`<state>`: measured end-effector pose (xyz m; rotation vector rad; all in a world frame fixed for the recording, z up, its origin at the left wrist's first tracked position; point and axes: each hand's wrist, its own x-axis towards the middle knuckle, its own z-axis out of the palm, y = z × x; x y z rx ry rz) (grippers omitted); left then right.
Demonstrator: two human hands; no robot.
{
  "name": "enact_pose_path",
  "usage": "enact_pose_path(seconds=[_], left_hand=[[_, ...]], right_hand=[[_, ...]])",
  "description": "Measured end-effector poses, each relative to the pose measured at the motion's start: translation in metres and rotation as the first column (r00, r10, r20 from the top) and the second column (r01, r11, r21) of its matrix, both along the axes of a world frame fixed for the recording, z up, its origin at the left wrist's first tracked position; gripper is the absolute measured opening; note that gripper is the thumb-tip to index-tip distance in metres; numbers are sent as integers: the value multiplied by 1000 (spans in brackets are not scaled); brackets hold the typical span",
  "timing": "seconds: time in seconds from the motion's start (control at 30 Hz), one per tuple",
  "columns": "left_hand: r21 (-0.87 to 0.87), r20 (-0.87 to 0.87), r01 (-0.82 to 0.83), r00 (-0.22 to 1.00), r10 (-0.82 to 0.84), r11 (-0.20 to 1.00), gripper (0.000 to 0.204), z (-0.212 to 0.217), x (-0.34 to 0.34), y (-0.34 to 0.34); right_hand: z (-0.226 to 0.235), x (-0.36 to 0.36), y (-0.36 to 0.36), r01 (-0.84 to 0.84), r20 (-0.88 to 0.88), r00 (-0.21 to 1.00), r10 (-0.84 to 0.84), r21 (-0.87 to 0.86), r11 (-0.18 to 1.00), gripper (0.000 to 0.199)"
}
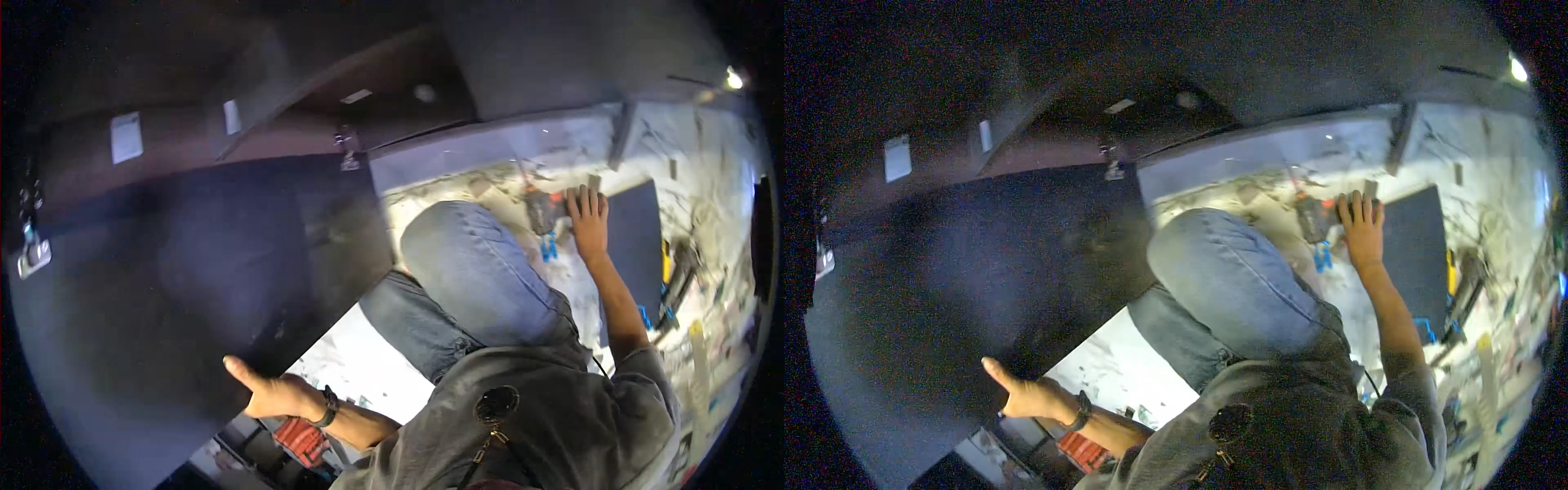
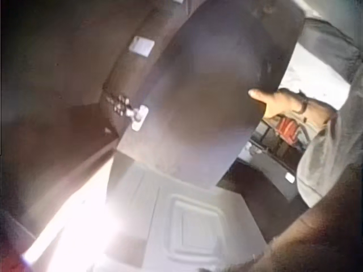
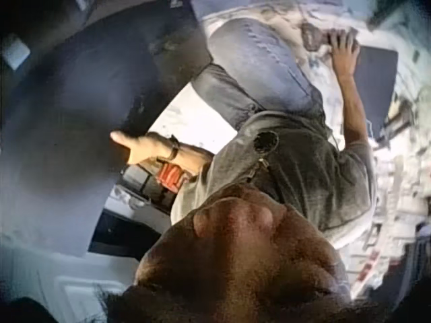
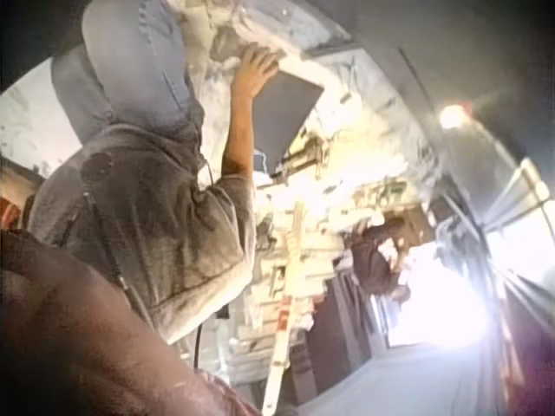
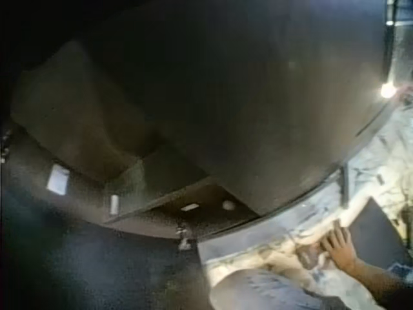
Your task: The person installs cabinet doors by positioning the door panels onto the cabinet frame, fastening the hinges with screws using an electric screwdriver, and opening and closing the doors by hand.
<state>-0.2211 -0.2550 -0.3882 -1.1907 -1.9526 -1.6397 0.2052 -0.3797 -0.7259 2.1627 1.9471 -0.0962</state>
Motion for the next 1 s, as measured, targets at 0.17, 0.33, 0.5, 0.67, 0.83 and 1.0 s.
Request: enact_pose_path(seconds=[0.17, 0.33, 0.5, 0.67, 0.83, 1.0], left_hand=[[-1, -24, 88, 996, -88, 996, 39, 8, -18, -11], [15, 30, 110, 993, -110, 994, 38, 8, -8, 0], [5, -25, 52, 998, -52, 999, 36, 11, 3, 6], [-38, -46, -49, 998, 47, 998, 35, 9, -6, -2], [0, -56, 8, 998, -8, 1000, 35, 7, -3, -5], [50, 22, 76, 997, -77, 996, 42, 10, 1, -6]], right_hand=[[-61, 3, 38, -171, -185, 973, 140, -164, 971, 52], [-61, 12, 39, -185, -321, 934, 155, -67, 980, 46], [13, 11, 47, 26, -605, 796, -3, 29, 999, 49], [89, -6, 80, -5, -754, 543, 371, 439, 899, 53], [109, -40, 115, -61, -802, -35, 596, 597, 800, 36], [247, -65, 164, -127, -752, 3, 659, 653, 747, 37]])
